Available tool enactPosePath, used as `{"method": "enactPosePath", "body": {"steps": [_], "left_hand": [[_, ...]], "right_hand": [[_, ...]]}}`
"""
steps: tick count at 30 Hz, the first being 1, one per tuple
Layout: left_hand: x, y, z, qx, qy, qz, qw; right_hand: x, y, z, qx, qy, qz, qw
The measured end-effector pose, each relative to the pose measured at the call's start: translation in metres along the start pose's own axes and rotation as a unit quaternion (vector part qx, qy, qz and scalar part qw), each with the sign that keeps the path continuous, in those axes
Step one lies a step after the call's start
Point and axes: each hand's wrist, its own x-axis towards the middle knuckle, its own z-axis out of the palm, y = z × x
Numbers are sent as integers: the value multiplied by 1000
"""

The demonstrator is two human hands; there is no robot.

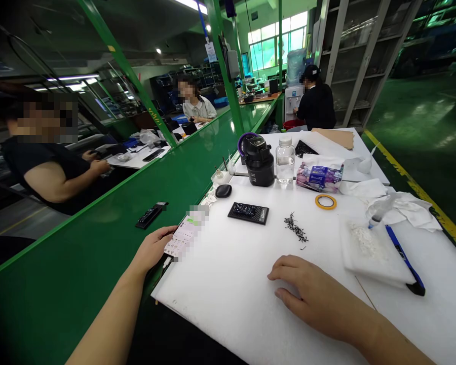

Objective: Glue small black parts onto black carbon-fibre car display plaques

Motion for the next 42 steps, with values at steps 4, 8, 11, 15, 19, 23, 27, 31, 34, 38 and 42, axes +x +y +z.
{"method": "enactPosePath", "body": {"steps": [4, 8, 11, 15, 19, 23, 27, 31, 34, 38, 42], "left_hand": [[1, 6, 2, 14, 10, -14, 1000], [2, 6, 3, 13, 10, -10, 1000], [4, 0, 1, -4, -2, -9, 1000], [4, -5, -1, -9, -16, -12, 1000], [3, -5, 0, 7, -16, -8, 1000], [2, -4, 2, 27, -9, 0, 1000], [5, 1, 4, 42, 11, -16, 999], [6, 10, 7, 57, 27, -32, 998], [6, 14, 9, 56, 33, -35, 997], [6, 11, 9, 41, 33, -35, 998], [7, 7, 6, -9, 16, -36, 999]], "right_hand": [[0, -1, 0, 0, 0, 3, 1000], [1, -2, 0, -2, -2, 4, 1000], [1, -2, -1, 0, -8, 4, 1000], [1, -1, -1, 0, -10, 6, 1000], [1, 1, 0, -6, -7, 8, 1000], [0, 1, 1, -12, -10, 12, 1000], [0, -1, 0, -14, -13, 13, 1000], [0, -3, -1, -16, -14, 12, 1000], [1, -3, -1, -18, -14, 14, 1000], [1, -3, 0, -17, -15, 17, 1000], [1, -3, 0, -13, -15, 17, 1000]]}}
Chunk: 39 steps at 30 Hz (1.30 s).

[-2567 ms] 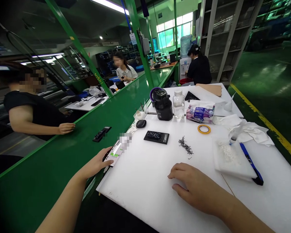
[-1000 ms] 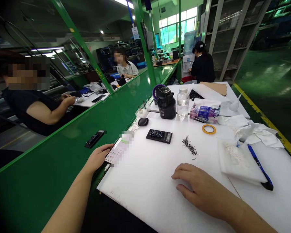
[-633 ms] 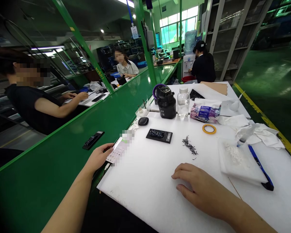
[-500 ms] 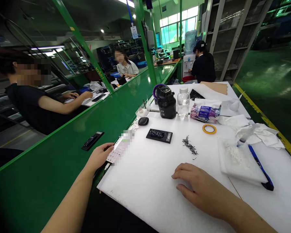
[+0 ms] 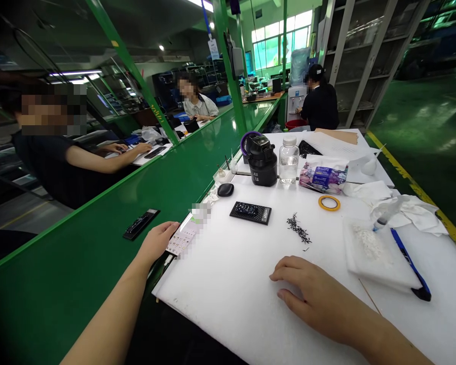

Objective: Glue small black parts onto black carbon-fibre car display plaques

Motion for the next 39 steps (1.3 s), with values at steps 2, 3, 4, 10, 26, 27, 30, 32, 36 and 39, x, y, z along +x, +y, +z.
{"method": "enactPosePath", "body": {"steps": [2, 3, 4, 10, 26, 27, 30, 32, 36, 39], "left_hand": [[-1, -2, -2, -33, -7, -6, 999], [-1, -3, -3, -48, -10, -9, 999], [-2, -4, -4, -61, -12, -11, 998], [-8, -13, -5, -104, -18, -6, 994], [-13, -17, -2, -17, 9, 44, 999], [-14, -15, -2, -8, 9, 44, 999], [-18, -10, -1, 14, 12, 46, 999], [-20, -6, 0, 27, 11, 47, 998], [-24, -1, 4, 52, 16, 47, 997], [-24, 3, 5, 65, 15, 48, 997]], "right_hand": [[-1, 0, 0, -2, 0, 1, 1000], [-1, 0, 0, -4, -3, 2, 1000], [-1, 1, 0, -6, -6, 5, 1000], [-1, 3, 0, -17, -21, 15, 1000], [-1, 5, 2, -29, -23, 19, 999], [-1, 5, 2, -29, -23, 18, 999], [-1, 4, 1, -28, -24, 19, 999], [0, 3, 1, -29, -23, 20, 999], [1, 2, 1, -22, -25, 17, 999], [0, 1, 0, -18, -22, 16, 999]]}}
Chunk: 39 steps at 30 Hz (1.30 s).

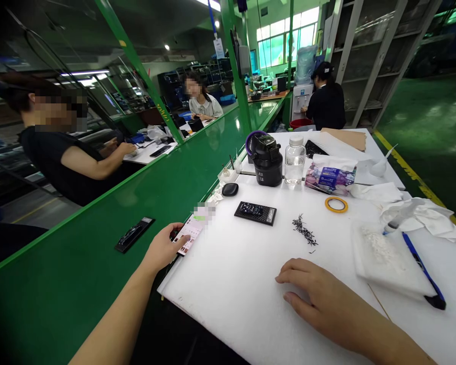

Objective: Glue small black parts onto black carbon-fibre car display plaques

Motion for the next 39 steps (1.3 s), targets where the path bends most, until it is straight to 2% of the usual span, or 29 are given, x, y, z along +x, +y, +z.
{"method": "enactPosePath", "body": {"steps": [9, 17, 21, 26, 29, 34, 39], "left_hand": [[32, 23, 0, 52, -39, 2, 998], [45, 27, 7, 52, -44, -25, 997], [56, 22, -5, 39, -74, -31, 996], [57, 9, -23, 20, -122, 14, 992], [50, 10, -16, 34, -127, 30, 991], [45, 27, 5, 87, -110, 20, 990], [57, 37, -1, 105, -143, 11, 984]], "right_hand": [[0, -3, -1, 7, 13, -1, 1000], [-3, -5, -2, 24, 14, -14, 1000], [-3, -4, -2, 16, 16, -12, 1000], [-4, -4, -2, 17, 22, -26, 999], [-4, -6, -2, 15, 34, -46, 998], [-6, -7, -2, 21, 61, -62, 996], [-8, -9, -3, 18, 73, -82, 994]]}}
